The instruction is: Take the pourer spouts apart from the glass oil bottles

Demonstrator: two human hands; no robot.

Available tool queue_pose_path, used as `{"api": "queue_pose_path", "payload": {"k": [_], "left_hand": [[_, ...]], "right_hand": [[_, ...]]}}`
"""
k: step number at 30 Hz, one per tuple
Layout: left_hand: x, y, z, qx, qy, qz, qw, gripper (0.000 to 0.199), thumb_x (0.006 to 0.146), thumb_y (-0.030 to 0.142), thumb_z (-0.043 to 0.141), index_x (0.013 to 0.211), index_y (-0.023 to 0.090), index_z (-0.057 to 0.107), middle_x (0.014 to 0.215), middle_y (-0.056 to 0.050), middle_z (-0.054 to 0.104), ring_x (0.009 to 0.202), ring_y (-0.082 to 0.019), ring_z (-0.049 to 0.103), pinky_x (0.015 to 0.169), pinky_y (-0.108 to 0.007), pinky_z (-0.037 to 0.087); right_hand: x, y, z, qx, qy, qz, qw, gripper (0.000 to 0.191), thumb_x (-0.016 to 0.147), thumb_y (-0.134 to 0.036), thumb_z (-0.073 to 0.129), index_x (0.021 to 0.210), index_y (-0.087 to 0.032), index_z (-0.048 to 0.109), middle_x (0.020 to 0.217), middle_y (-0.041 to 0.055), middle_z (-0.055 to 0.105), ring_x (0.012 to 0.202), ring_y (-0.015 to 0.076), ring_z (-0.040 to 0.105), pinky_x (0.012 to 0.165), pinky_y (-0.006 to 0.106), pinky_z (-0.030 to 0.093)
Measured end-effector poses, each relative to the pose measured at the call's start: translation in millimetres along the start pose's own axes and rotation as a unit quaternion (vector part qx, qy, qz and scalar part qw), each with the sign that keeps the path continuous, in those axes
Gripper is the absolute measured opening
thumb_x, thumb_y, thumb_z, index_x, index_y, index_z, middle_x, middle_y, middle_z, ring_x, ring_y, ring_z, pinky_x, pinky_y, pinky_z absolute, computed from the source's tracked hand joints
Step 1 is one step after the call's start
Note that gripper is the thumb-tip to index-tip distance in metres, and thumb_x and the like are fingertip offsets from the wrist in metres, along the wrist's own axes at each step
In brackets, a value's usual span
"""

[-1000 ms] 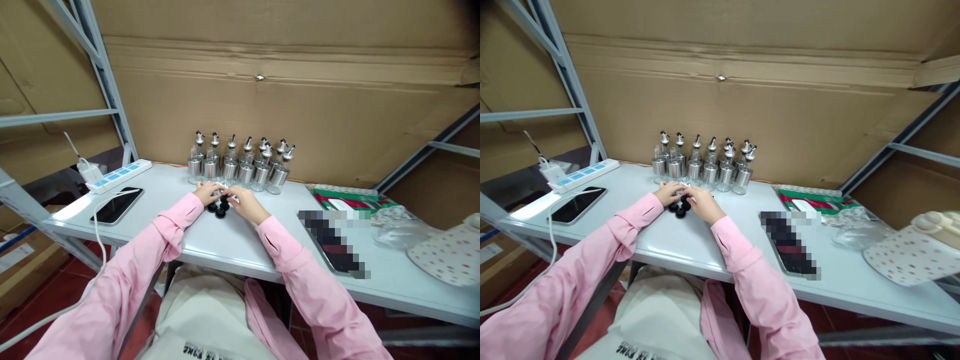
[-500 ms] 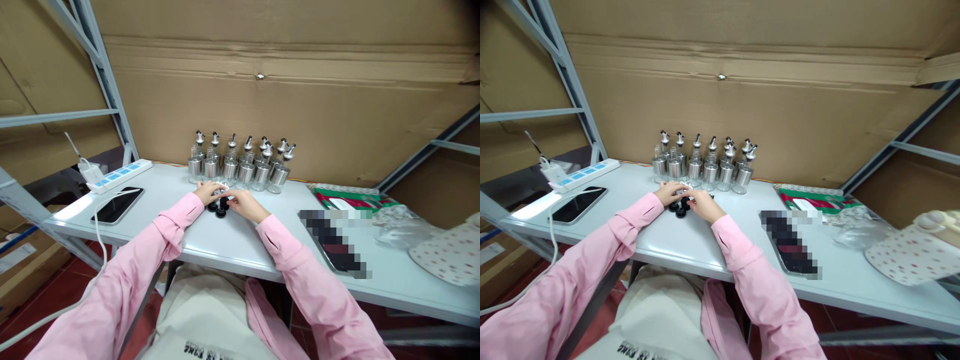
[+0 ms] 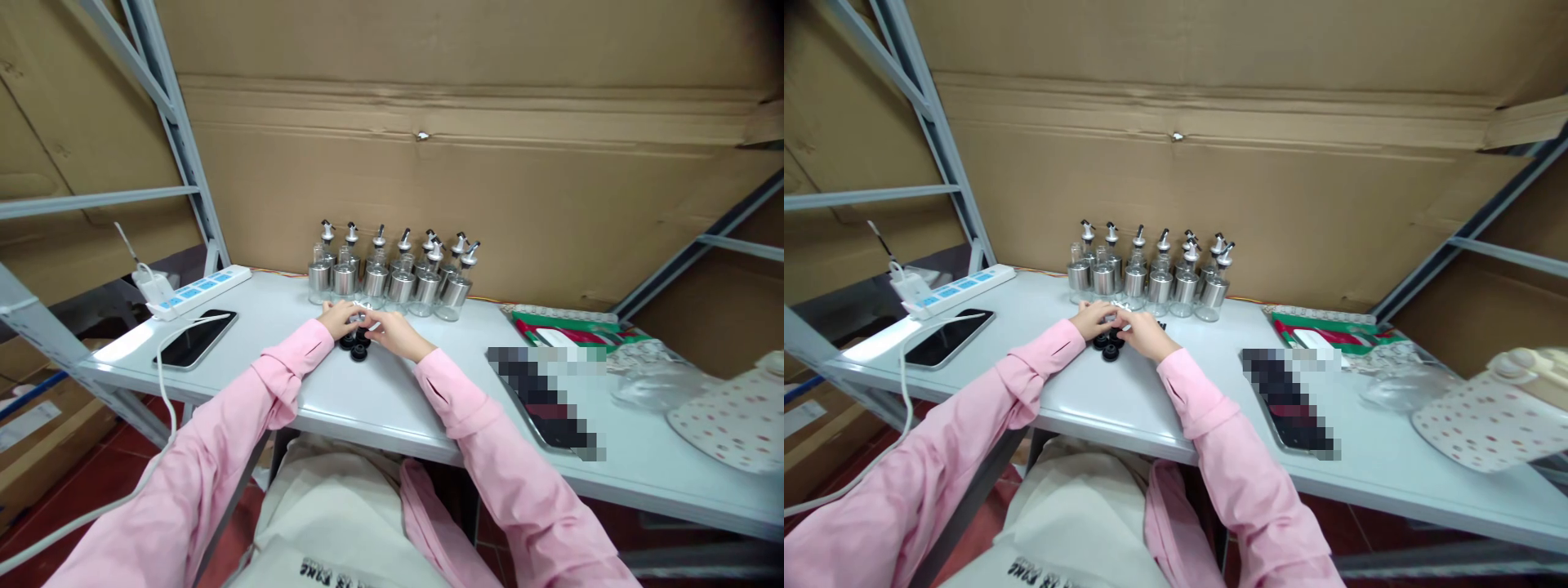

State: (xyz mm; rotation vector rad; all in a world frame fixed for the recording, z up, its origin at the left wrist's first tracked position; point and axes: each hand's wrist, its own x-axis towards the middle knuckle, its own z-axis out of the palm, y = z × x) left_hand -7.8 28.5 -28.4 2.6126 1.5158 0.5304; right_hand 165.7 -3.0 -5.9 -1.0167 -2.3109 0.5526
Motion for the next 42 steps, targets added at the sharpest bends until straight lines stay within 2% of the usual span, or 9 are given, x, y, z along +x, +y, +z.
{"api": "queue_pose_path", "payload": {"k": [7, 11, 14, 18, 24, 30, 34, 39, 42], "left_hand": [[1, -1, -0.9, -0.006, -0.002, 0.001, 1.0, 0.031, 0.084, 0.024, 0.05, 0.113, 0.026, 0.058, 0.106, -0.005, 0.062, 0.101, -0.024, 0.049, 0.081, -0.036, 0.028], [0, -1, -1.2, -0.014, -0.004, -0.001, 1.0, 0.03, 0.084, 0.023, 0.05, 0.113, 0.027, 0.058, 0.112, -0.005, 0.061, 0.105, -0.025, 0.048, 0.084, -0.038, 0.029], [0, 1, -2.2, -0.018, -0.007, -0.008, 1.0, 0.028, 0.084, 0.025, 0.051, 0.112, 0.027, 0.058, 0.112, -0.005, 0.06, 0.107, -0.025, 0.047, 0.086, -0.04, 0.028], [0, 2, -5.1, -0.022, 0.013, -0.01, 1.0, 0.023, 0.085, 0.025, 0.05, 0.106, 0.025, 0.06, 0.107, -0.005, 0.061, 0.107, -0.024, 0.047, 0.086, -0.042, 0.026], [-2, 12, -10.5, -0.046, 0.096, 0.07, 0.992, 0.022, 0.09, 0.031, 0.043, 0.09, 0.019, 0.062, 0.098, -0.004, 0.063, 0.098, -0.02, 0.048, 0.086, -0.038, 0.025], [-7, 31, -12.5, -0.034, 0.062, 0.154, 0.986, 0.034, 0.092, 0.034, 0.037, 0.076, 0.018, 0.062, 0.089, -0.002, 0.065, 0.091, -0.017, 0.05, 0.081, -0.035, 0.025], [-8, 32, -13.5, -0.028, 0.08, 0.142, 0.986, 0.036, 0.092, 0.034, 0.034, 0.075, 0.018, 0.061, 0.083, -0.003, 0.066, 0.086, -0.017, 0.051, 0.079, -0.035, 0.025], [-8, 31, -11.5, -0.032, 0.071, 0.13, 0.988, 0.032, 0.092, 0.033, 0.034, 0.079, 0.019, 0.06, 0.082, -0.002, 0.066, 0.086, -0.016, 0.052, 0.082, -0.035, 0.025], [-9, 31, -10.9, -0.035, 0.091, 0.117, 0.988, 0.027, 0.09, 0.03, 0.038, 0.08, 0.019, 0.059, 0.083, -0.002, 0.066, 0.085, -0.016, 0.053, 0.082, -0.034, 0.025]], "right_hand": [[-3, 0, -12, 0.013, -0.016, -0.005, 1.0, 0.02, 0.072, -0.006, 0.057, 0.089, -0.017, 0.062, 0.093, 0.0052, 0.069, 0.08, 0.0156, 0.066, 0.075, 0.028, 0.05], [-4, -3, -29, 0.029, -0.012, -0.003, 0.999, 0.014, 0.077, -0.017, 0.056, 0.088, -0.018, 0.065, 0.088, 0.0031, 0.07, 0.073, 0.0143, 0.066, 0.072, 0.027, 0.049], [-1, -1, -42, 0.032, 0.108, -0.003, 0.994, 0.015, 0.077, -0.022, 0.055, 0.087, -0.019, 0.065, 0.089, 0.0036, 0.07, 0.08, 0.0158, 0.065, 0.076, 0.029, 0.048], [3, 20, -59, 0.055, 0.305, 0.048, 0.95, 0.019, 0.076, -0.023, 0.05, 0.087, -0.017, 0.063, 0.092, 0.007, 0.069, 0.086, 0.0183, 0.063, 0.077, 0.032, 0.048], [10, 61, -72, 0.03, 0.438, 0.103, 0.893, 0.029, 0.071, -0.026, 0.051, 0.096, -0.014, 0.058, 0.102, 0.0136, 0.064, 0.094, 0.0227, 0.059, 0.085, 0.039, 0.045], [32, 84, -72, 0.068, 0.446, 0.119, 0.884, 0.041, 0.076, -0.028, 0.051, 0.114, -0.013, 0.046, 0.118, 0.0174, 0.058, 0.11, 0.0206, 0.055, 0.095, 0.038, 0.041], [46, 90, -77, 0.1, 0.456, 0.122, 0.876, 0.04, 0.076, -0.029, 0.052, 0.112, -0.011, 0.048, 0.111, 0.018, 0.062, 0.101, 0.0194, 0.06, 0.091, 0.034, 0.043], [51, 87, -82, 0.048, 0.438, 0.172, 0.881, 0.036, 0.073, -0.035, 0.057, 0.1, -0.012, 0.055, 0.096, 0.0161, 0.067, 0.089, 0.0234, 0.062, 0.087, 0.038, 0.043], [46, 81, -77, 0.038, 0.467, 0.169, 0.867, 0.034, 0.076, -0.035, 0.053, 0.101, -0.012, 0.053, 0.099, 0.0164, 0.065, 0.092, 0.0239, 0.06, 0.087, 0.038, 0.042]]}}
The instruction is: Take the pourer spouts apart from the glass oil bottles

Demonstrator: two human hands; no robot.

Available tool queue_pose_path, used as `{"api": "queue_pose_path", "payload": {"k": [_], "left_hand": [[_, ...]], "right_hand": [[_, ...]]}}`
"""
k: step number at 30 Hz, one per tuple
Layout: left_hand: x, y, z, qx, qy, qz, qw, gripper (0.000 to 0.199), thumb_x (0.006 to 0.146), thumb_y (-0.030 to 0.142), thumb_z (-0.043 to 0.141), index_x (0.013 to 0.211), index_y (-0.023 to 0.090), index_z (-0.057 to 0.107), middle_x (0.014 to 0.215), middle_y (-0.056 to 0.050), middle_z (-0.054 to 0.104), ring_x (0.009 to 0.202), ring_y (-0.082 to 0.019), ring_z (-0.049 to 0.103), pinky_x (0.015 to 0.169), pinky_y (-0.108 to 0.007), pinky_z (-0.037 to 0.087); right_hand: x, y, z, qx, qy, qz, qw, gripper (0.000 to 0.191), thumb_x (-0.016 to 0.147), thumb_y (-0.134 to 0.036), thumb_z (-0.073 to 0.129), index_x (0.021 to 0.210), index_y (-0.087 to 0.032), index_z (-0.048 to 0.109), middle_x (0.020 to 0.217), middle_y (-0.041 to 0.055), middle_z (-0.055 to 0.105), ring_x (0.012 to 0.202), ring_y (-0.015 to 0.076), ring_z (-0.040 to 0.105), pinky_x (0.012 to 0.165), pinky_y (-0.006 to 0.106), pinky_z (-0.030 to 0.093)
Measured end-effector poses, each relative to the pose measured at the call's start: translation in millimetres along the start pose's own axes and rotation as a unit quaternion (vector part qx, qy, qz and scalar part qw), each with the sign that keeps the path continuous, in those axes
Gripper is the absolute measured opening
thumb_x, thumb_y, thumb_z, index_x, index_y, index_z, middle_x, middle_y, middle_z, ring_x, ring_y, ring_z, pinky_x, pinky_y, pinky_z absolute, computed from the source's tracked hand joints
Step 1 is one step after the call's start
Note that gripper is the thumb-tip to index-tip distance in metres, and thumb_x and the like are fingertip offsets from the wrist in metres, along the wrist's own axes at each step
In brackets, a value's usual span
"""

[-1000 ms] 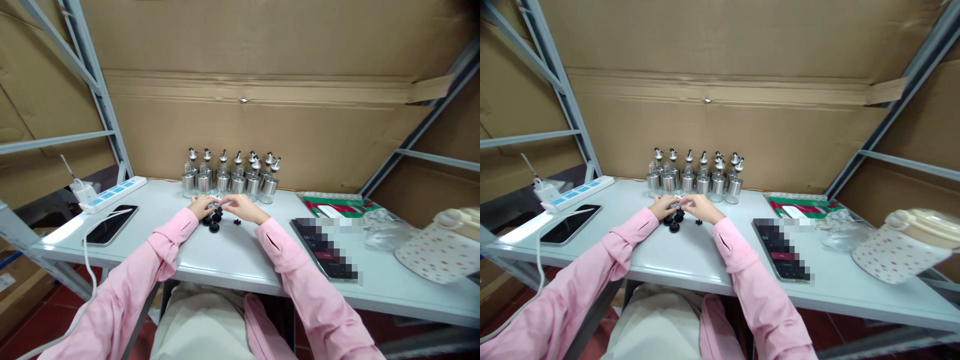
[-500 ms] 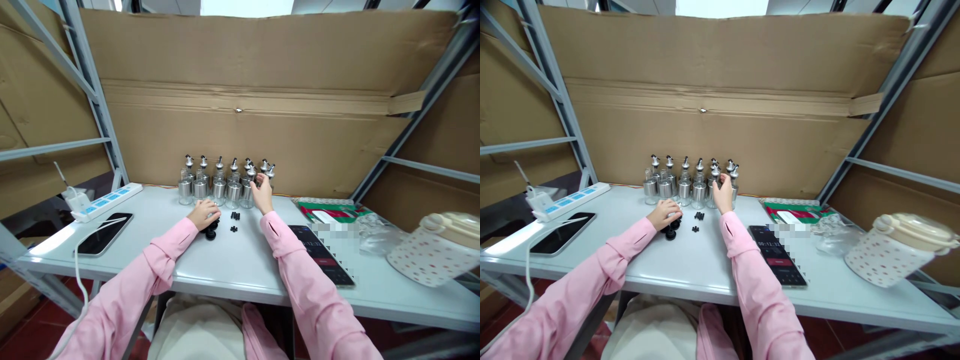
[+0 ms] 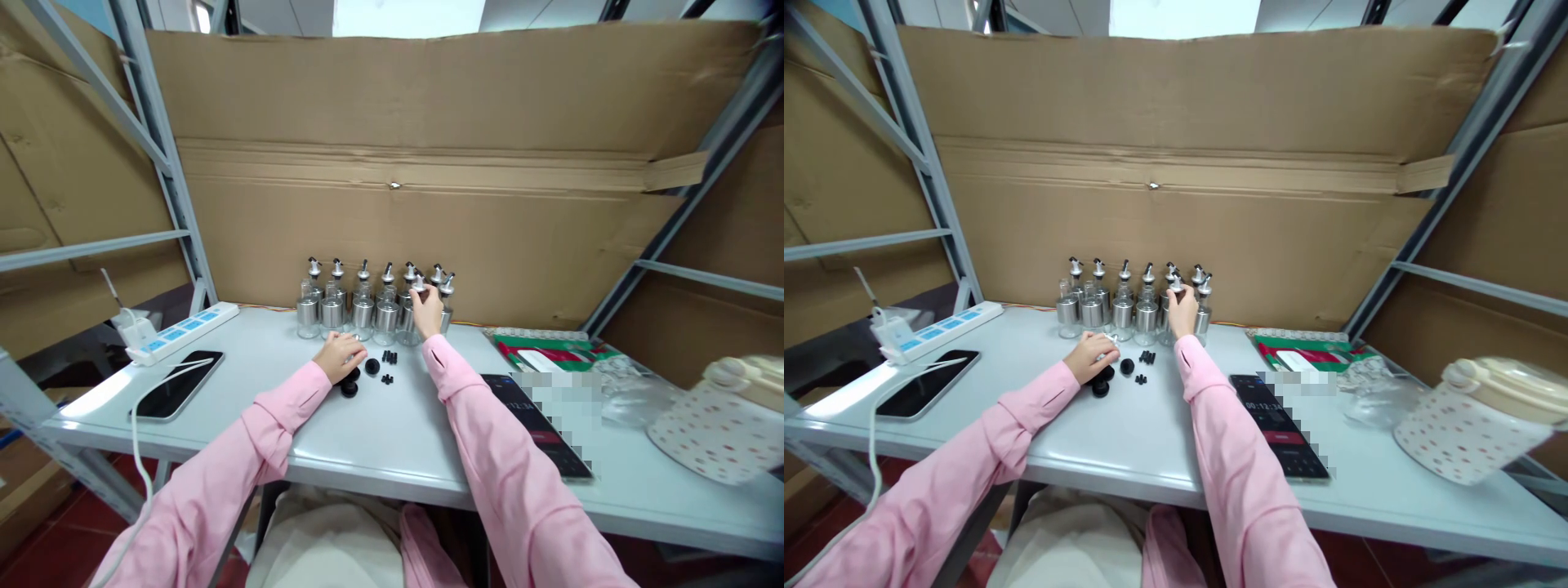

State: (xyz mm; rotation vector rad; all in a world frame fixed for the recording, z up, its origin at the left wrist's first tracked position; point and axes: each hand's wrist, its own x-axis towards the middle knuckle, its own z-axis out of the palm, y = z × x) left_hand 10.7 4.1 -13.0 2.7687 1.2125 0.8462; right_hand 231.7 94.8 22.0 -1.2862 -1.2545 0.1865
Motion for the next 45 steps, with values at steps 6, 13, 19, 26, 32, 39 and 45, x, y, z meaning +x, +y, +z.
{"api": "queue_pose_path", "payload": {"k": [6, 13, 19, 26, 32, 39, 45], "left_hand": [[-1, 4, -0.8, -0.001, -0.003, -0.008, 1.0, 0.02, 0.085, 0.02, 0.042, 0.098, 0.019, 0.057, 0.091, -0.003, 0.065, 0.093, -0.019, 0.052, 0.084, -0.035, 0.026], [-1, 17, -1.7, -0.024, -0.028, -0.009, 0.999, 0.034, 0.083, 0.024, 0.046, 0.116, 0.02, 0.049, 0.105, -0.006, 0.062, 0.102, -0.022, 0.05, 0.091, -0.04, 0.027], [-4, 25, -1.7, -0.091, 0.026, -0.013, 0.995, 0.063, 0.072, 0.042, 0.063, 0.126, 0.021, 0.039, 0.113, -0.009, 0.057, 0.108, -0.026, 0.048, 0.097, -0.044, 0.026], [-6, 46, 11.4, -0.385, 0.075, -0.029, 0.919, 0.085, 0.06, 0.041, 0.074, 0.13, 0.017, 0.032, 0.124, -0.014, 0.051, 0.112, -0.027, 0.051, 0.09, -0.038, 0.044], [-13, 46, 15.5, -0.36, 0.046, -0.054, 0.93, 0.058, 0.054, 0.033, 0.078, 0.105, 0.015, 0.056, 0.102, -0.009, 0.065, 0.096, -0.026, 0.061, 0.086, -0.04, 0.049], [-14, 42, 17.8, -0.291, 0.058, -0.063, 0.953, 0.056, 0.05, 0.04, 0.078, 0.094, 0.015, 0.056, 0.09, -0.006, 0.067, 0.083, -0.025, 0.063, 0.077, -0.039, 0.052], [-15, 46, 12.8, -0.281, 0.102, -0.053, 0.953, 0.058, 0.052, 0.04, 0.076, 0.1, 0.014, 0.055, 0.088, -0.005, 0.067, 0.08, -0.024, 0.064, 0.075, -0.038, 0.053]], "right_hand": [[-18, -9, -16, 0.03, 0.064, -0.043, 0.997, 0.035, 0.083, -0.033, 0.041, 0.112, -0.014, 0.042, 0.113, 0.0172, 0.057, 0.104, 0.0227, 0.055, 0.093, 0.039, 0.038], [-39, -42, -48, 0.068, 0.085, -0.079, 0.991, 0.036, 0.087, -0.041, 0.035, 0.113, -0.016, 0.037, 0.101, 0.0136, 0.058, 0.097, 0.0225, 0.056, 0.089, 0.039, 0.04], [-65, -71, -52, 0.128, 0.002, -0.095, 0.987, 0.033, 0.09, -0.047, 0.03, 0.106, -0.02, 0.039, 0.072, 0.0029, 0.054, 0.064, 0.0174, 0.055, 0.07, 0.032, 0.045], [-109, -99, -39, 0.252, -0.179, -0.119, 0.944, 0.031, 0.089, -0.049, 0.037, 0.101, -0.022, 0.042, 0.065, -0.002, 0.052, 0.058, 0.0137, 0.053, 0.06, 0.027, 0.044], [-127, -107, -41, 0.24, -0.233, -0.167, 0.928, 0.034, 0.087, -0.053, 0.038, 0.098, -0.022, 0.045, 0.059, -0.0038, 0.051, 0.054, 0.0126, 0.052, 0.057, 0.026, 0.043], [-125, -106, -43, 0.25, -0.228, -0.143, 0.93, 0.037, 0.086, -0.059, 0.035, 0.095, -0.024, 0.041, 0.053, -0.006, 0.048, 0.046, 0.012, 0.05, 0.051, 0.025, 0.042], [-123, -109, -47, 0.342, -0.201, -0.118, 0.911, 0.038, 0.086, -0.058, 0.035, 0.103, -0.025, 0.034, 0.068, -0.0023, 0.056, 0.052, 0.0121, 0.056, 0.053, 0.027, 0.048]]}}
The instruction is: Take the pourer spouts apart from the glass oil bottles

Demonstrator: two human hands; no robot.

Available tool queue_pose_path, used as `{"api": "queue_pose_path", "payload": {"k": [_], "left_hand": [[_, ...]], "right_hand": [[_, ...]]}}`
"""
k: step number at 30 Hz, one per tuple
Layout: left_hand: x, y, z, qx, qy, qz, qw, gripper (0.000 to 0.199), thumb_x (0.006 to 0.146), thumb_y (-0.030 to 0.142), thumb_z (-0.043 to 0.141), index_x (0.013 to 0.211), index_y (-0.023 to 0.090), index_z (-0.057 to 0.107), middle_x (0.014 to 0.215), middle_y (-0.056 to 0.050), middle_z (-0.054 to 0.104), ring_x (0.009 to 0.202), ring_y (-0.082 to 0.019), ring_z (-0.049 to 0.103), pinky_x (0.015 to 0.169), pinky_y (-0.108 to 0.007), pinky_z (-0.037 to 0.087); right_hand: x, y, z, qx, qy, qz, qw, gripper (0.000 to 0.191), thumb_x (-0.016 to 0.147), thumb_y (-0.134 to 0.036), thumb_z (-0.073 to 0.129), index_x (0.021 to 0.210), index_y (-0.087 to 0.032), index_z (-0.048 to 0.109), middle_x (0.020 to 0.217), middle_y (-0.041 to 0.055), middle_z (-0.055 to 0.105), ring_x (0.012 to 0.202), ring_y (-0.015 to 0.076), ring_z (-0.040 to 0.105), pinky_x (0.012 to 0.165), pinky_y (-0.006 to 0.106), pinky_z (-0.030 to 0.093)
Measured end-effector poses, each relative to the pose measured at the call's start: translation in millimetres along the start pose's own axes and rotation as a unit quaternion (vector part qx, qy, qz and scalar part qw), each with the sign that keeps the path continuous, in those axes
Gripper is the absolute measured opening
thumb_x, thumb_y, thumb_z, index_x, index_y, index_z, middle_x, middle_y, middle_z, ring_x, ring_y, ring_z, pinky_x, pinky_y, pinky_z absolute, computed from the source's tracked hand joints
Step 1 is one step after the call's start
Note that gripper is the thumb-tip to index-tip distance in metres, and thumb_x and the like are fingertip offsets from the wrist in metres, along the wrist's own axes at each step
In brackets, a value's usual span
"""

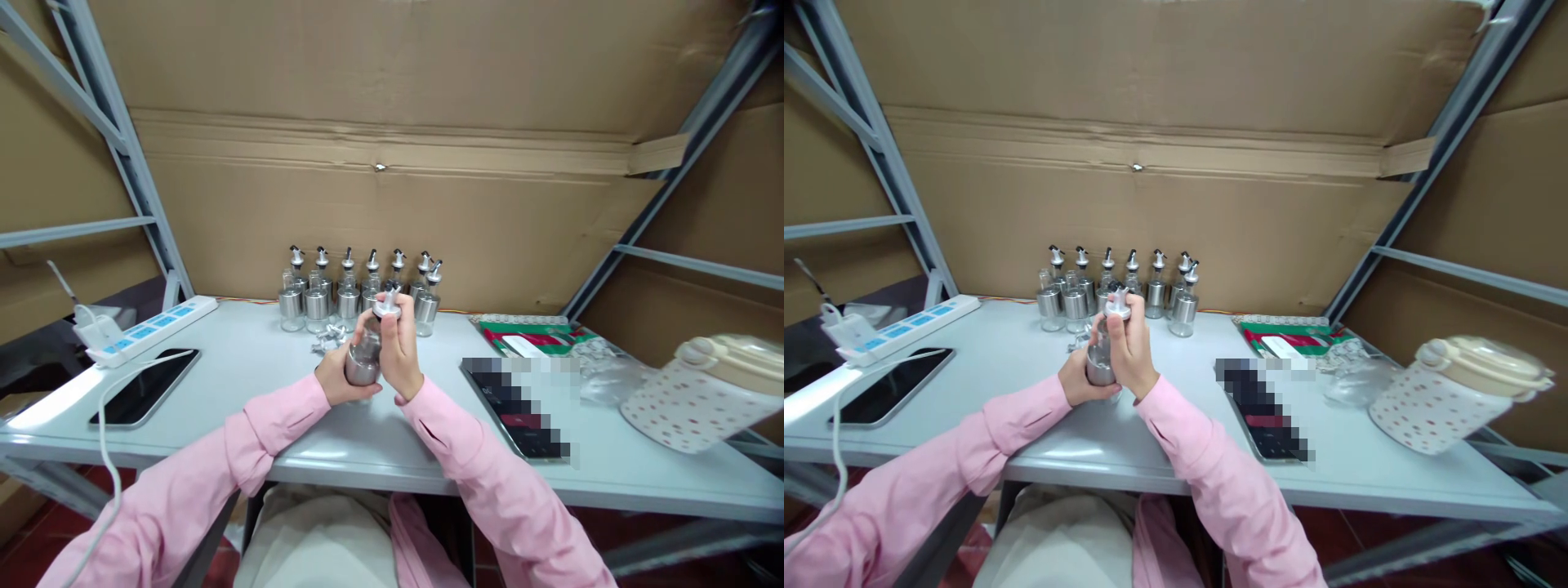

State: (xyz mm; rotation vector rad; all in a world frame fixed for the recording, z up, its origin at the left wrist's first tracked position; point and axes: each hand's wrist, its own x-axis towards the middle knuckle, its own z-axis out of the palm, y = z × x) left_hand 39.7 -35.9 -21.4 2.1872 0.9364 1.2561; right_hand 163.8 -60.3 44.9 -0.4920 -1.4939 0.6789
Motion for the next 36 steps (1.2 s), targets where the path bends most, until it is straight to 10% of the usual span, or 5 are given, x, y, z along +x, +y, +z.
{"api": "queue_pose_path", "payload": {"k": [9, 16, 22, 36], "left_hand": [[7, 2, -13.6, 0.004, 0.09, -0.025, 0.996, 0.067, 0.055, 0.048, 0.074, 0.108, 0.016, 0.05, 0.103, -0.009, 0.063, 0.094, -0.026, 0.061, 0.085, -0.039, 0.049], [20, -22, -24.1, -0.034, 0.025, 0.028, 0.999, 0.048, 0.088, 0.05, 0.027, 0.121, 0.016, 0.035, 0.104, -0.011, 0.06, 0.096, -0.021, 0.058, 0.084, -0.038, 0.044], [21, -27, -26.5, 0.238, -0.123, 0.022, 0.963, 0.035, 0.079, 0.024, 0.046, 0.114, 0.017, 0.048, 0.106, -0.008, 0.062, 0.104, -0.025, 0.052, 0.088, -0.043, 0.034], [21, -29, -18.1, 0.266, -0.16, 0.049, 0.949, 0.025, 0.081, 0.016, 0.052, 0.106, 0.021, 0.056, 0.091, -0.003, 0.062, 0.093, -0.02, 0.052, 0.08, -0.034, 0.027]], "right_hand": [[2, 3, -11, -0.144, -0.03, -0.041, 0.988, 0.046, 0.069, -0.033, 0.07, 0.1, -0.025, 0.036, 0.093, 0.0032, 0.062, 0.084, 0.0168, 0.063, 0.081, 0.034, 0.05], [19, 12, -25, -0.101, 0.135, -0.051, 0.984, 0.041, 0.073, -0.031, 0.065, 0.101, -0.023, 0.037, 0.091, 0.0015, 0.059, 0.086, 0.015, 0.063, 0.08, 0.032, 0.051], [37, 35, -72, -0.249, 0.234, -0.042, 0.939, 0.045, 0.069, -0.03, 0.065, 0.104, -0.021, 0.038, 0.091, 0.0037, 0.063, 0.083, 0.0173, 0.064, 0.079, 0.035, 0.05], [33, 76, -102, -0.425, 0.171, 0.107, 0.883, 0.045, 0.075, -0.033, 0.057, 0.112, -0.017, 0.036, 0.096, 0.0107, 0.066, 0.081, 0.0215, 0.063, 0.078, 0.033, 0.045]]}}
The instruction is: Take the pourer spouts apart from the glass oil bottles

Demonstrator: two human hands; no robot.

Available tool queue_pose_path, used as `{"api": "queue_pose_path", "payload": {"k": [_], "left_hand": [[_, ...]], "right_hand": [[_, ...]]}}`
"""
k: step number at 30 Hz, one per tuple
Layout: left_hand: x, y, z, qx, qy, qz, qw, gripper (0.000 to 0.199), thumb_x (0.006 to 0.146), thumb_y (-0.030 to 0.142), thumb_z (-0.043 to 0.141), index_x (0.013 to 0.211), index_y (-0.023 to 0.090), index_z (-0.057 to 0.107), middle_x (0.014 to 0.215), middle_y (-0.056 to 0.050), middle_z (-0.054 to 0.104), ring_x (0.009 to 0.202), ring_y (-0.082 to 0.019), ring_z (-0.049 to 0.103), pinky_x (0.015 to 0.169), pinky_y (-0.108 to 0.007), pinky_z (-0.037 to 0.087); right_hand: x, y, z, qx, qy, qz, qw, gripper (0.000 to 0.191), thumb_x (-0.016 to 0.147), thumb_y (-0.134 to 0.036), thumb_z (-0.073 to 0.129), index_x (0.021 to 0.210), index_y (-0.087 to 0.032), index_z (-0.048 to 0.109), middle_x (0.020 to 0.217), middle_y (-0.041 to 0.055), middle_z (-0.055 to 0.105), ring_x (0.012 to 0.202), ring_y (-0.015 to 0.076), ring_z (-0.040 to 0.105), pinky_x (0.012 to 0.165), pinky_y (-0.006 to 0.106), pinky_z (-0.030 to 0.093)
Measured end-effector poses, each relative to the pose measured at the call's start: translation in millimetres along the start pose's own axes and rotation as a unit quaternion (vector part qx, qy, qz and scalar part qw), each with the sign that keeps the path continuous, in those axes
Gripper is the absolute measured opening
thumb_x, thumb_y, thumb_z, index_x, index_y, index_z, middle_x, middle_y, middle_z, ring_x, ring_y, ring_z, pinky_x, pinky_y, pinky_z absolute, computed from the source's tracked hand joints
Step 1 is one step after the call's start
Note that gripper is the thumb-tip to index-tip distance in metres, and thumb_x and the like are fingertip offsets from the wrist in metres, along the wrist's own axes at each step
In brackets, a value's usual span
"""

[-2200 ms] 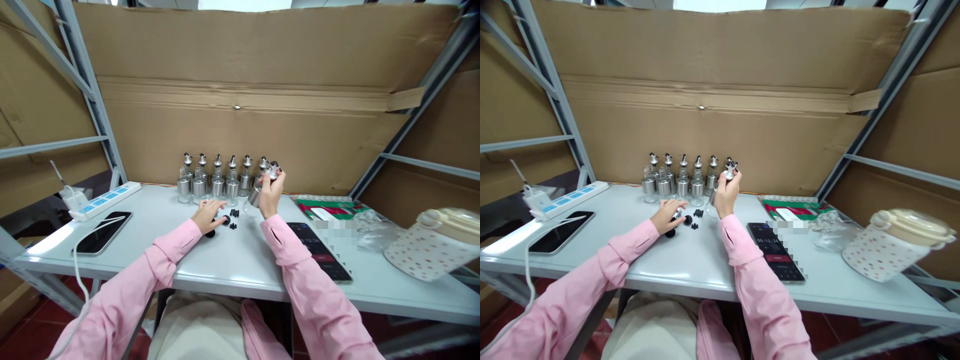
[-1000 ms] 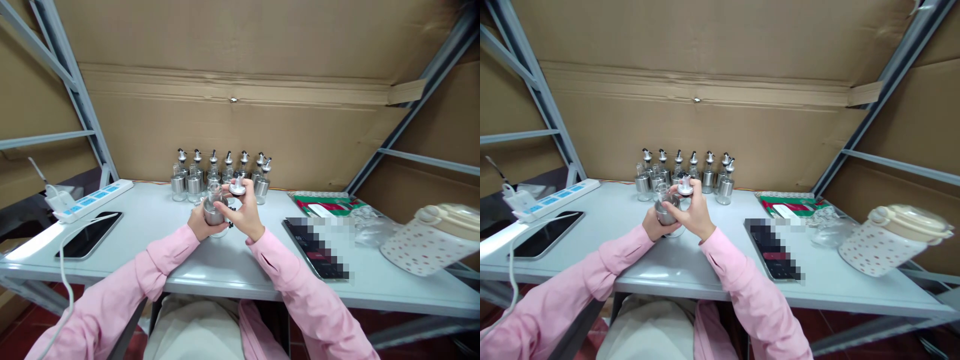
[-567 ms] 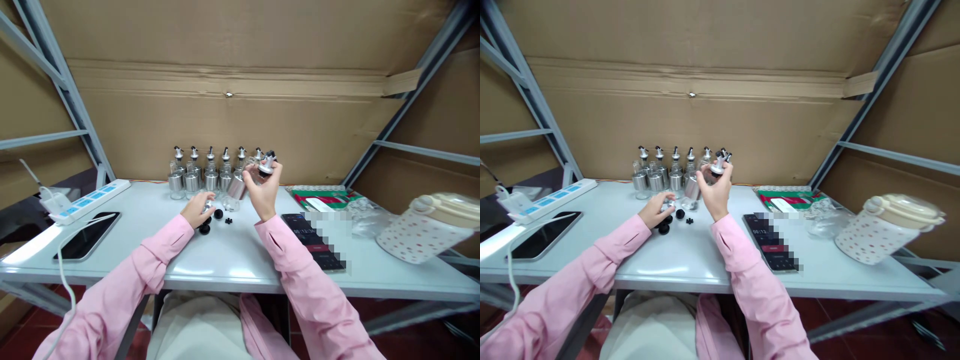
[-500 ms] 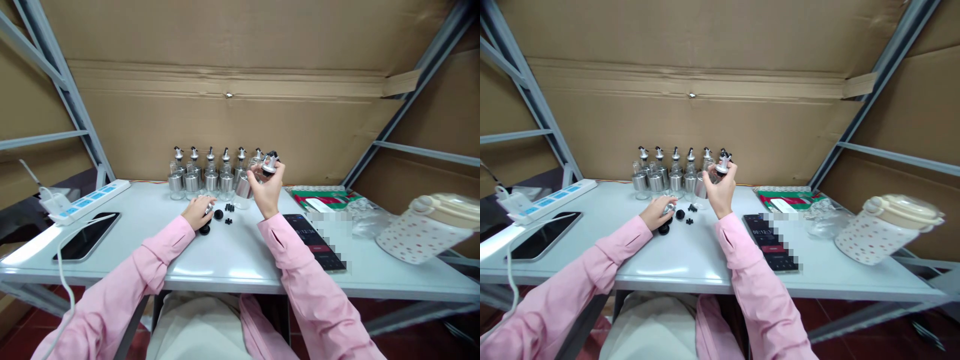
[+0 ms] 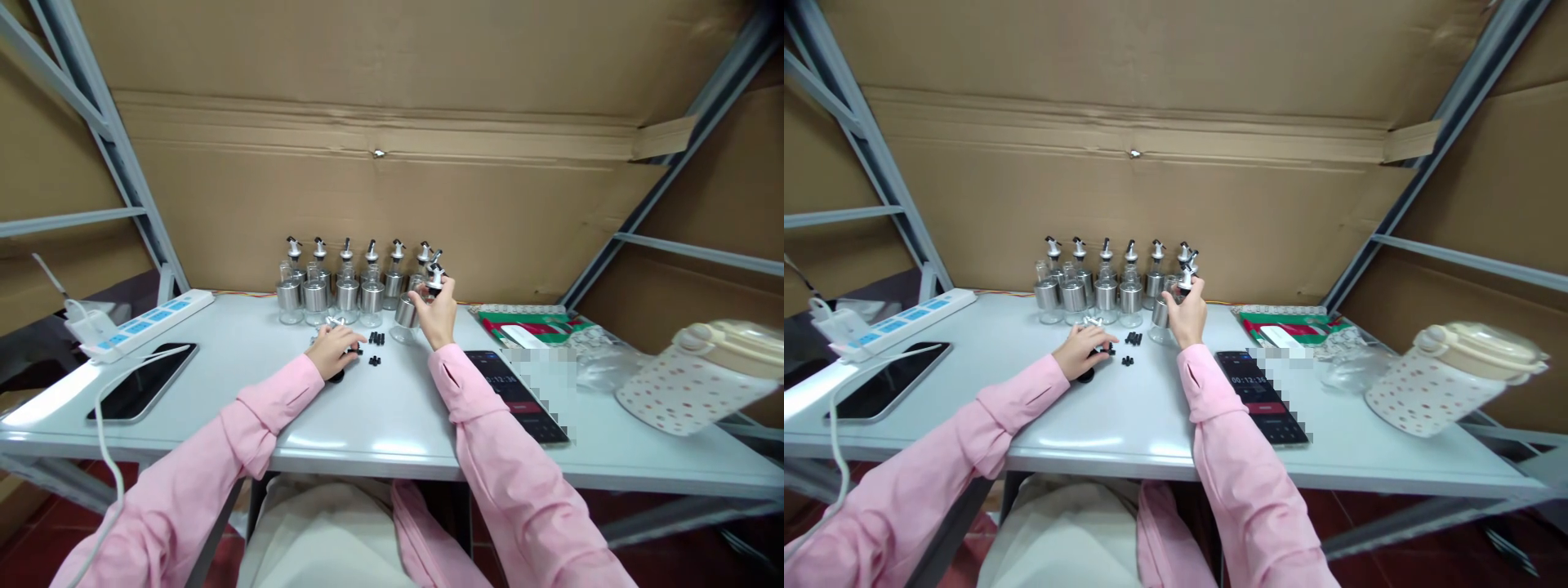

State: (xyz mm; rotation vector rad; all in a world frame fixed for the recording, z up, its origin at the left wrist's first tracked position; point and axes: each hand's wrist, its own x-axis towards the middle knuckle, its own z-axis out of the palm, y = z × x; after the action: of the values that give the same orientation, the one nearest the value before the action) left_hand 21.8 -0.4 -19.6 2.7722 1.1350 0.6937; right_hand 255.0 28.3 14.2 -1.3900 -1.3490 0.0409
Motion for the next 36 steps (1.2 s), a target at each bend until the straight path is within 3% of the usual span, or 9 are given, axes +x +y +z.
{"api": "queue_pose_path", "payload": {"k": [4, 6, 9, 13, 22, 31, 36], "left_hand": [[-1, -15, -24.3, 0.01, 0.122, -0.032, 0.992, 0.026, 0.084, 0.022, 0.052, 0.111, 0.021, 0.055, 0.091, -0.003, 0.062, 0.091, -0.02, 0.052, 0.081, -0.035, 0.029], [-5, -29, -35.7, 0.021, 0.157, -0.052, 0.986, 0.033, 0.084, 0.023, 0.053, 0.116, 0.019, 0.052, 0.09, -0.004, 0.062, 0.089, -0.02, 0.052, 0.078, -0.034, 0.032], [-16, -52, -41.3, 0.037, 0.137, -0.046, 0.989, 0.028, 0.082, 0.023, 0.054, 0.109, 0.018, 0.057, 0.085, -0.004, 0.062, 0.087, -0.02, 0.053, 0.076, -0.033, 0.036], [-30, -68, -34.6, 0.014, 0.094, 0.01, 0.995, 0.015, 0.079, 0.023, 0.055, 0.09, 0.017, 0.065, 0.08, -0.005, 0.062, 0.082, -0.018, 0.055, 0.076, -0.031, 0.042], [-33, -56, -34.2, -0.04, 0.046, 0.019, 0.998, 0.024, 0.066, 0.019, 0.059, 0.089, 0.015, 0.063, 0.069, 0.0, 0.064, 0.066, -0.013, 0.057, 0.068, -0.024, 0.045], [-34, -48, -32.2, -0.077, 0.042, -0.048, 0.995, 0.023, 0.067, 0.018, 0.048, 0.082, 0.016, 0.065, 0.061, 0.002, 0.065, 0.058, -0.011, 0.059, 0.065, -0.021, 0.046], [-33, -48, -30.7, -0.088, 0.064, -0.073, 0.991, 0.025, 0.075, 0.022, 0.042, 0.082, 0.015, 0.065, 0.054, 0.002, 0.063, 0.05, -0.01, 0.057, 0.058, -0.02, 0.045]], "right_hand": [[-2, -4, 1, -0.032, 0.014, -0.009, 0.999, 0.048, 0.074, -0.031, 0.058, 0.113, -0.015, 0.035, 0.105, 0.0152, 0.061, 0.089, 0.0232, 0.06, 0.082, 0.035, 0.043], [-3, -6, 2, -0.041, 0.011, -0.016, 0.999, 0.054, 0.072, -0.03, 0.06, 0.115, -0.014, 0.034, 0.109, 0.0176, 0.059, 0.089, 0.0238, 0.059, 0.08, 0.035, 0.044], [-3, -7, 2, -0.051, 0.002, -0.022, 0.998, 0.06, 0.068, -0.03, 0.064, 0.117, -0.014, 0.033, 0.108, 0.0171, 0.059, 0.088, 0.0253, 0.059, 0.079, 0.036, 0.044], [0, -1, 3, -0.029, -0.01, -0.02, 0.999, 0.061, 0.066, -0.031, 0.066, 0.115, -0.014, 0.034, 0.101, 0.0141, 0.061, 0.081, 0.024, 0.059, 0.077, 0.037, 0.045], [-1, 7, 7, -0.009, -0.023, -0.027, 0.999, 0.049, 0.07, -0.02, 0.058, 0.113, -0.012, 0.037, 0.066, 0.0001, 0.053, 0.062, 0.0195, 0.054, 0.069, 0.035, 0.045], [-4, 8, 9, -0.041, -0.065, -0.03, 0.997, 0.045, 0.077, -0.017, 0.046, 0.119, -0.01, 0.033, 0.084, 0.0093, 0.06, 0.07, 0.0188, 0.058, 0.073, 0.033, 0.047], [-4, 1, 6, -0.032, -0.081, -0.033, 0.996, 0.041, 0.08, -0.018, 0.044, 0.119, -0.01, 0.034, 0.097, 0.0144, 0.062, 0.074, 0.0186, 0.06, 0.073, 0.031, 0.047]]}}
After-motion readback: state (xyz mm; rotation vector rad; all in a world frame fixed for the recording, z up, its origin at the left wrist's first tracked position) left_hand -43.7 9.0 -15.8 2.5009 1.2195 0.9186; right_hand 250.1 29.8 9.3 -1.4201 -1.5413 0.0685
